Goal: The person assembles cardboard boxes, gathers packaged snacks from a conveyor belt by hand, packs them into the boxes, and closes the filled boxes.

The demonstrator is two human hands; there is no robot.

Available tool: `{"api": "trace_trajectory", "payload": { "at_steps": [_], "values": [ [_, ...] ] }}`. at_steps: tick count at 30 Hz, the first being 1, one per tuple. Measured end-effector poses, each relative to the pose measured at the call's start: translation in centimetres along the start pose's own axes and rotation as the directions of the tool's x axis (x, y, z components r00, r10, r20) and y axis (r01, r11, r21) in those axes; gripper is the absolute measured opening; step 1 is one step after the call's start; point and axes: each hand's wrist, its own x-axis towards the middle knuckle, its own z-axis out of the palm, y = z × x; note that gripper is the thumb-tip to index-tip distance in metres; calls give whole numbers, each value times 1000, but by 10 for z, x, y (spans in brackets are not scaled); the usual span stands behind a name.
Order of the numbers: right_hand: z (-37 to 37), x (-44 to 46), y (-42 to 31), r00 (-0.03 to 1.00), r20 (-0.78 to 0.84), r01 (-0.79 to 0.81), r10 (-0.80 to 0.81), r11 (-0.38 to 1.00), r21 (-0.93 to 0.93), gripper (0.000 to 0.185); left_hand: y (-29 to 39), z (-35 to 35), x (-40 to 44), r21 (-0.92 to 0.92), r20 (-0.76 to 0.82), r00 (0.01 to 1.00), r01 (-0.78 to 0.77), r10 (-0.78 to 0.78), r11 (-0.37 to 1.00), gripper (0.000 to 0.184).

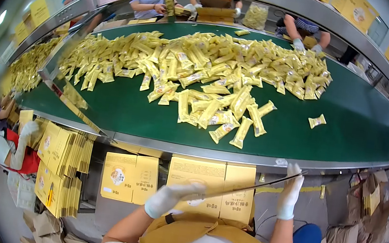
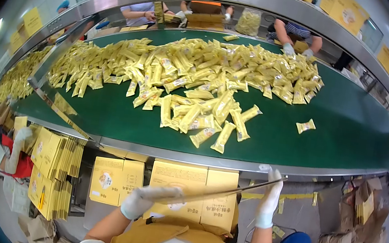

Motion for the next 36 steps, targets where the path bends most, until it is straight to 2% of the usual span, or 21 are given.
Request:
{"api": "trace_trajectory", "payload": {
  "at_steps": [1, 4, 7, 8, 9, 11, 12, 15, 18, 19, 21, 23, 25, 27, 28, 29, 31, 32, 34, 35, 36],
  "values": [
    [-6, 6, 0, 1000, 6, -2, 2, 999, -46, 74, 3, 8, 8, 196, 127, 990, 39, -65, 980, 66],
    [-21, 15, 35, 999, -47, 23, -24, 1000, -5, 72, 2, 24, 29, 353, 402, 912, -232, 77, 907, 49],
    [-18, 4, 32, 985, -172, -1, -25, 988, -152, 64, -2, 26, 34, 469, 464, 881, -327, 86, 820, 42],
    [-10, -5, 19, 981, -194, 9, -15, 999, -31, 57, -3, 27, 36, 529, 494, 862, -406, 119, 745, 44],
    [5, -12, -8, 983, -181, -5, 26, 993, 118, 47, -1, 26, 37, 564, 516, 842, -470, 155, 679, 44],
    [0, -13, -22, 985, -125, -118, 123, 992, 44, 35, 6, 29, 37, 612, 570, 793, -585, 217, 531, 44],
    [-4, -13, -24, 975, -124, -199, 182, 969, -148, 39, 12, 33, 41, 606, 607, 746, -657, 273, 448, 43],
    [1, -11, -34, 988, 68, -120, 137, 970, -213, 46, 11, 33, 43, 610, 665, 676, -737, 317, 292, 38],
    [13, 17, -57, 945, 213, -197, 248, 951, -237, 48, 25, 42, 62, 543, 759, 552, -829, 345, 133, 24],
    [18, 22, -61, 929, 249, -188, 273, 930, -316, 42, 35, 45, 67, 557, 786, 582, -813, 207, 172, 18],
    [35, 23, -64, 938, 332, 118, 99, 809, -576, 29, 54, 48, 81, 595, 799, 597, -768, -73, 237, 14],
    [65, 13, -116, 816, 512, 419, 270, 334, -844, 22, 61, 40, 100, 751, 651, 705, -653, -283, 101, 26],
    [88, 7, -132, 660, 574, 565, 485, 183, -804, 22, 67, 27, 113, 863, 437, 826, -496, -355, -92, 32],
    [104, -1, -123, 626, 625, 632, 466, 168, -757, 23, 60, 17, 117, 858, 446, 817, -507, -367, -87, 37],
    [105, -3, -107, 627, 695, 687, 351, 171, -706, 26, 55, 13, 119, 854, 450, 810, -513, -375, -82, 39],
    [112, -4, -97, 586, 700, 709, 408, 159, -687, 40, 44, 12, 115, 870, 412, 796, -489, -444, -69, 41],
    [120, -8, -82, 420, 773, 824, 475, 156, -544, 57, 24, 26, 109, 901, 329, 753, -430, -570, -48, 43],
    [122, -7, -86, 349, 792, 843, 501, 202, -499, 72, 26, 31, 117, 884, 225, 659, -447, -718, -134, 33],
    [113, 7, -91, 217, 858, 758, 465, 474, -448, 77, 16, 20, 116, 773, 528, 812, -581, -249, -255, 25],
    [103, 14, -93, 158, 888, 689, 432, 596, -413, 80, 13, 15, 115, 714, 652, 758, -610, 10, -345, 26],
    [88, 18, -100, 135, 911, 540, 390, 741, -398, 86, 29, 22, 110, 704, 653, 746, -536, 129, -466, 47]
  ]
}}
